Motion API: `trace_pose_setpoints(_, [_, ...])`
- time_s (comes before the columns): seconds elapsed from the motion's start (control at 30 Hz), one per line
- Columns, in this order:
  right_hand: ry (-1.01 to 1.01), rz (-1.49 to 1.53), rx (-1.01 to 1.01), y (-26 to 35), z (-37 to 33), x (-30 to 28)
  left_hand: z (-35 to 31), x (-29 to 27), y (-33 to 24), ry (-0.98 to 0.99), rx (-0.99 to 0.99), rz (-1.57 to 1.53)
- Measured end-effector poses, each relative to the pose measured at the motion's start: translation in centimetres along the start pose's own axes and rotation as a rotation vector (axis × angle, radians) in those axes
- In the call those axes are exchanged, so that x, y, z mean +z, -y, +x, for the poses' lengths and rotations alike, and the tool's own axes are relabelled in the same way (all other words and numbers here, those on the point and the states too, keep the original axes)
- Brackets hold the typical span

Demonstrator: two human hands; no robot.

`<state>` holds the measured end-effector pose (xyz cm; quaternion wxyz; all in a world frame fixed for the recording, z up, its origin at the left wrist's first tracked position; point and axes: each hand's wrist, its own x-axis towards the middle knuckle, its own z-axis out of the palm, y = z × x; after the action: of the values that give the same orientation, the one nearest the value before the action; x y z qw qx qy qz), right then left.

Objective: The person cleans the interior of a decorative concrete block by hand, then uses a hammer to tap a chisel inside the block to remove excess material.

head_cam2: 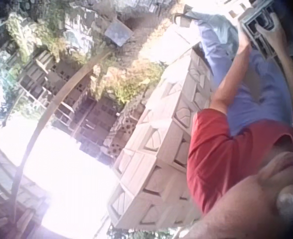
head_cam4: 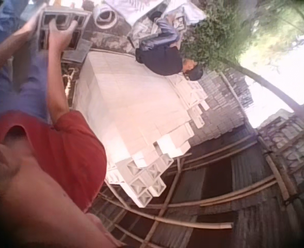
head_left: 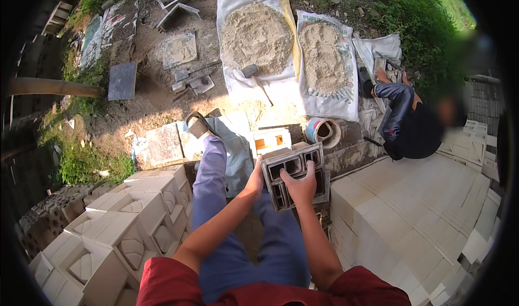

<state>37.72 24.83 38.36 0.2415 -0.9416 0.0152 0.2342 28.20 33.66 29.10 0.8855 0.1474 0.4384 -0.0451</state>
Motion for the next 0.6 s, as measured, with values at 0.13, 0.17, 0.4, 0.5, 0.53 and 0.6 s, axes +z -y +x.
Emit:
trace_pose_setpoints(0.13, [0.035,-0.03,-0.055,7.1,2.5,4.6,2.4,-2.3,-6.1,0.033,0.15,-0.138])
trace_pose_setpoints(0.17, [0.06,-0.018,-0.043,9.4,2.4,5.8,3.0,-3.3,-7.7,0.032,0.158,-0.2])
trace_pose_setpoints(0.4, [0.144,0.129,-0.154,24.9,4.6,15.9,3.4,-9.2,-24.1,-0.03,0.204,-0.423])
trace_pose_setpoints(0.5, [0.191,0.309,-0.238,29.2,6.7,18.2,2.6,-8.6,-32.0,-0.053,0.119,-0.521])
trace_pose_setpoints(0.53, [0.222,0.321,-0.25,32.0,6.4,19.1,1.9,-9.5,-34.5,-0.022,0.172,-0.517])
trace_pose_setpoints(0.6, [0.23,0.208,-0.294,39.9,5.0,18.5,1.1,-10.8,-39.1,0.064,0.272,-0.524])
